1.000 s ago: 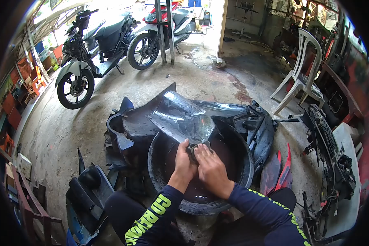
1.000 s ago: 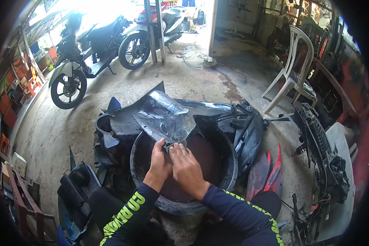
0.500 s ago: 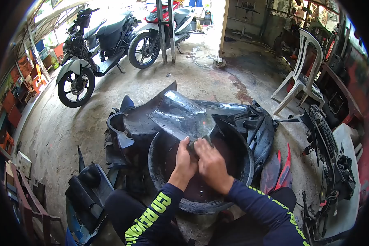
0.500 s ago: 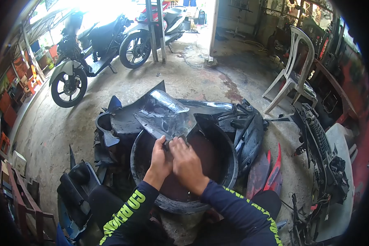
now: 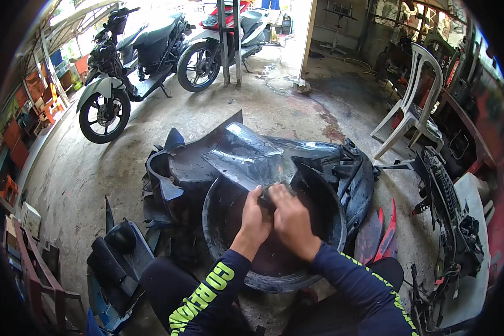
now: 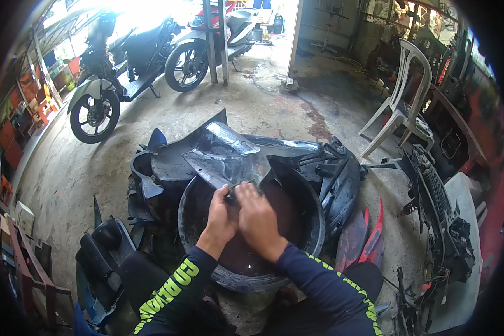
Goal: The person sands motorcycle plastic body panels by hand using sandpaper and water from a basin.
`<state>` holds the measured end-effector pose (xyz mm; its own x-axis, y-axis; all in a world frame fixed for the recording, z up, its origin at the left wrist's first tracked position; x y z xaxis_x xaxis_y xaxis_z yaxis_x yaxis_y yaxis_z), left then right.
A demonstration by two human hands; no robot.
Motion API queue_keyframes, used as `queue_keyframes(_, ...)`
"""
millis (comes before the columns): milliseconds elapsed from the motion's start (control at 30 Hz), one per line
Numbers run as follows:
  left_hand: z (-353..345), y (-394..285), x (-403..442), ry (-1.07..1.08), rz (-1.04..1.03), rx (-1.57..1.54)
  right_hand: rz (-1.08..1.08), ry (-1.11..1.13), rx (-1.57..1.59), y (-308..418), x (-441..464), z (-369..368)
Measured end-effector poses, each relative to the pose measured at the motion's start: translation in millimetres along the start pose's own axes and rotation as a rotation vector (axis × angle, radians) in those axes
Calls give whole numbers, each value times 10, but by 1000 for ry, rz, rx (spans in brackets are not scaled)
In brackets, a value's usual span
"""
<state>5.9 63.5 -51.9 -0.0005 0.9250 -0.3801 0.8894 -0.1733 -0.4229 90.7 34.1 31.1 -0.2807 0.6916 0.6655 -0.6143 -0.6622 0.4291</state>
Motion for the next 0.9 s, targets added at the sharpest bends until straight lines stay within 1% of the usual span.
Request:
queue_keyframes(33,21,3,-1,-26,-23,13,-90,31,20,-106,31,-20)
queue_keyframes(67,33,2,-2,-44,-7,-22,-18,35,-65,-23,-22,-30)
queue_keyframes(100,6,-19,-31,-13,44,-23,72,28,-89,148,-96,9)
queue_keyframes(167,-91,-64,-70,242,208,-79,145,-8,-86,295,-238,21)
queue_keyframes(200,-103,-34,-44,244,208,-81,99,-2,-50,192,-178,28)
queue_keyframes(267,-58,-48,-49,15,-2,12,-30,9,18,-84,-63,9)
queue_keyframes(300,-58,-54,-90,13,4,11,-34,11,15,-42,-129,24)
queue_keyframes(367,-172,-105,-129,112,93,-58,139,-14,-36,195,-214,60)
queue_keyframes(400,-196,-116,-155,101,81,-50,157,-41,1,121,-188,74)
queue_keyframes(433,-231,-118,-153,104,77,-48,76,-58,41,-20,-114,86)
queue_keyframes(500,-164,-114,-143,-16,-36,47,-74,-38,-12,-384,-5,20)
queue_keyframes(533,-117,-117,-157,-21,-32,46,-20,-49,-45,-280,-37,32)
queue_keyframes(600,-182,-117,-153,152,114,-19,95,-45,48,79,-220,96)
queue_keyframes(633,-176,-113,-126,152,114,-17,152,-38,77,171,-282,98)
queue_keyframes(667,-176,-150,-81,156,68,-25,200,-38,74,67,-236,103)
queue_keyframes(700,-153,-170,-66,153,26,-35,206,-49,60,-41,-186,99)
queue_keyframes(767,-168,-167,-116,100,12,-15,57,-73,38,-244,-129,48)
queue_keyframes(833,-199,-196,-92,137,23,-7,121,-81,30,-2,-197,110)
queue_keyframes(867,-221,-222,-99,175,18,-9,171,-99,19,26,-243,100)
queue_keyframes(900,-240,-229,-111,177,19,-7,171,-101,18,-50,-207,80)
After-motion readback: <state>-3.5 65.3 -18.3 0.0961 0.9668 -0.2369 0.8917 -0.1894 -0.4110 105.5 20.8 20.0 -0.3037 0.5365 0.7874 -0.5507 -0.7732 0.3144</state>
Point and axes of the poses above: each hand's wrist, its own x-axis towards the middle knuckle, its own z-axis out of the back of the hand, y = z × x, the point moved 7 cm from there along x, towards the middle knuckle, and after that the axes turned 10 degrees about -y, right-handed, at the moved point
